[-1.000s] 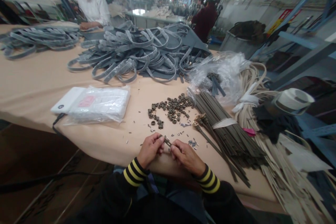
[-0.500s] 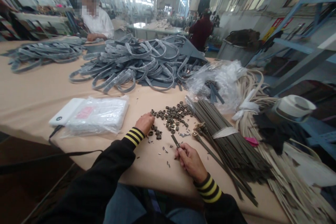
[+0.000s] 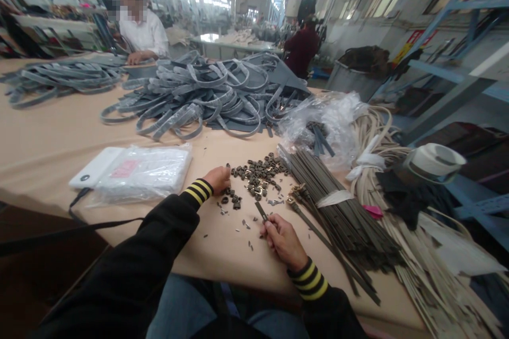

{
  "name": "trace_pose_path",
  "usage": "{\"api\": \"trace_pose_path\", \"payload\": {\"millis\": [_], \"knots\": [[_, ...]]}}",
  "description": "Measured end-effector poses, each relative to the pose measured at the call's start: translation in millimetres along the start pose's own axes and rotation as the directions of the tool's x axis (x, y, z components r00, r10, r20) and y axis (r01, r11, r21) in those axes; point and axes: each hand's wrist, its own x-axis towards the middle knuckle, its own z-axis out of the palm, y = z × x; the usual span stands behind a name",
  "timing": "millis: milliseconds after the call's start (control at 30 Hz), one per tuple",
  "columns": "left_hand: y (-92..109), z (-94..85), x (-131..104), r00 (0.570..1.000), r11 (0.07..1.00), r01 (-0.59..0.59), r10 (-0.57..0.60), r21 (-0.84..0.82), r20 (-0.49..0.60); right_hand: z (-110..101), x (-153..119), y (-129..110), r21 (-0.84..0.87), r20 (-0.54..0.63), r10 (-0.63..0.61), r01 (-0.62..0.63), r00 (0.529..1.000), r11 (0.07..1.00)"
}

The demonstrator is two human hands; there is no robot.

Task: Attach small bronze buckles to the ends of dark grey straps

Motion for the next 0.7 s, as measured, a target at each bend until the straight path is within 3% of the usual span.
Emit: {"api": "trace_pose_path", "payload": {"millis": [67,133,233,333,400,600,700], "knots": [[7,-6.8,-11,0.998,1.0,-0.006,0.005,-0.024,-0.058,-3,1,-3,0.052,0.049,0.015,-0.018,0.999,0.998],[22,-8.2,-29,0.98,0.996,-0.037,0.022,-0.076,-0.198,-6,0,-10,0.087,0.084,0.039,-0.046,0.996,0.995],[53,4.8,-66,0.863,0.944,-0.271,0.15,-0.19,-0.482,-5,-4,-25,0.157,0.084,0.066,-0.079,0.994,0.984],[79,28.5,-102,0.734,0.849,-0.507,0.334,-0.149,-0.591,1,-9,-34,0.263,0.103,0.092,-0.116,0.99,0.958],[87,42.4,-118,0.686,0.811,-0.568,0.37,-0.143,-0.626,5,-11,-34,0.307,0.142,0.123,-0.162,0.982,0.938],[86,59.7,-132,0.652,0.726,-0.63,0.303,-0.274,-0.696,10,-18,-31,0.276,0.156,0.095,-0.136,0.983,0.952],[88,60.7,-136,0.697,0.685,-0.613,0.233,-0.394,-0.678,8,-20,-34,0.171,0.098,0.05,-0.067,0.994,0.983]]}}
